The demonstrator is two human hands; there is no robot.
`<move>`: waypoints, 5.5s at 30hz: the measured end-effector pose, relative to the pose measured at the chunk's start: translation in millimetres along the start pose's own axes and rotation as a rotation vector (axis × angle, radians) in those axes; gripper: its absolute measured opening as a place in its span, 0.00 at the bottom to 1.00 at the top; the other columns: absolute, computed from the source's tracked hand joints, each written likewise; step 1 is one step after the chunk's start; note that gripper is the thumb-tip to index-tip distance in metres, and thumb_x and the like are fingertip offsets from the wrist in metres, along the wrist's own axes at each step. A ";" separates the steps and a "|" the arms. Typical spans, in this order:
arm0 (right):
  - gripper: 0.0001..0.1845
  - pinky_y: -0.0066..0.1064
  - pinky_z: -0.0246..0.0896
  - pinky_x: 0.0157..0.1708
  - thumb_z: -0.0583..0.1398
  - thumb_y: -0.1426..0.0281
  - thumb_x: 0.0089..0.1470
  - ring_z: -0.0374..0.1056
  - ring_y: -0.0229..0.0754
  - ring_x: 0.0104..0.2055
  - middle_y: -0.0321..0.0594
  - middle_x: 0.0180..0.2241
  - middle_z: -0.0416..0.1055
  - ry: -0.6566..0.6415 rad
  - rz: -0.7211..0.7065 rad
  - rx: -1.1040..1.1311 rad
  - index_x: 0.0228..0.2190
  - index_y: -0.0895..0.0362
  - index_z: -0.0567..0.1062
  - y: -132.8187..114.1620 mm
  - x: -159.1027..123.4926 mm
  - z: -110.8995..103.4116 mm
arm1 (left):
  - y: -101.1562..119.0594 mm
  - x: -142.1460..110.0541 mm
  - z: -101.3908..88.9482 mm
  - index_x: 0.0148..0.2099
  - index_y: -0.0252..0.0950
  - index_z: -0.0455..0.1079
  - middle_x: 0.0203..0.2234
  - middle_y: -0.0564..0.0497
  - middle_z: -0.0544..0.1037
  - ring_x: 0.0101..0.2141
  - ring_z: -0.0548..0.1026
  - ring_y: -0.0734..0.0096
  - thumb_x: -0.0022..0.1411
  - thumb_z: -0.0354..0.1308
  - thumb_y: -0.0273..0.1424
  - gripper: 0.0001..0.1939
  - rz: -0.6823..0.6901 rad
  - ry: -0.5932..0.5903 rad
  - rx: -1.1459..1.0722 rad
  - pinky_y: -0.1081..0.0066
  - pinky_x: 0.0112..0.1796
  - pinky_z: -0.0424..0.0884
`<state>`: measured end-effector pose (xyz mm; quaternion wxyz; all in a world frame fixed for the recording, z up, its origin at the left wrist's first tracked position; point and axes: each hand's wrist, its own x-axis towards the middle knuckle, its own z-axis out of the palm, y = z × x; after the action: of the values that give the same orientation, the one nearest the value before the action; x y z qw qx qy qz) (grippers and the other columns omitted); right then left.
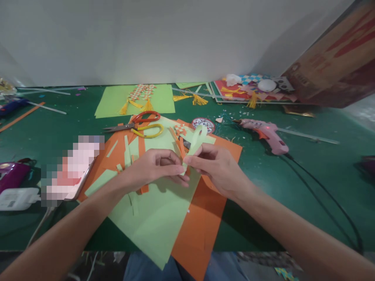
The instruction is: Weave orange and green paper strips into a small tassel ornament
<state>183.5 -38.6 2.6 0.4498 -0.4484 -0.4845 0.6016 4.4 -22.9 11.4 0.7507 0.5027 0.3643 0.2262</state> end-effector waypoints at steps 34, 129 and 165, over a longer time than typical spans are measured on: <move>0.20 0.27 0.46 0.18 0.70 0.61 0.36 0.52 0.28 0.17 0.28 0.14 0.60 0.023 -0.002 0.002 0.15 0.57 0.66 -1.7 0.7 1.2 | -1.6 0.2 -0.6 0.31 0.34 0.74 0.29 0.51 0.81 0.30 0.81 0.70 0.57 0.64 0.35 0.09 -0.007 -0.039 0.055 0.74 0.37 0.75; 0.18 0.25 0.45 0.18 0.69 0.60 0.40 0.54 0.28 0.18 0.31 0.16 0.64 -0.043 -0.001 0.065 0.17 0.58 0.70 -1.7 1.2 -4.1 | -0.7 -1.7 4.8 0.39 0.34 0.77 0.35 0.47 0.82 0.34 0.80 0.66 0.63 0.57 0.38 0.13 0.072 -0.002 0.274 0.72 0.38 0.73; 0.14 0.27 0.44 0.19 0.69 0.60 0.38 0.55 0.29 0.18 0.31 0.17 0.67 -0.153 0.047 0.131 0.19 0.57 0.74 -0.6 1.9 -3.2 | -3.6 -1.0 -1.1 0.36 0.34 0.74 0.28 0.47 0.81 0.32 0.78 0.70 0.63 0.56 0.42 0.16 0.063 -0.079 0.104 0.73 0.35 0.68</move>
<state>186.3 -36.1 2.5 0.4255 -0.3821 -0.4663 0.6749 2.9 -24.3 8.2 0.7299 0.5608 0.3295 0.2101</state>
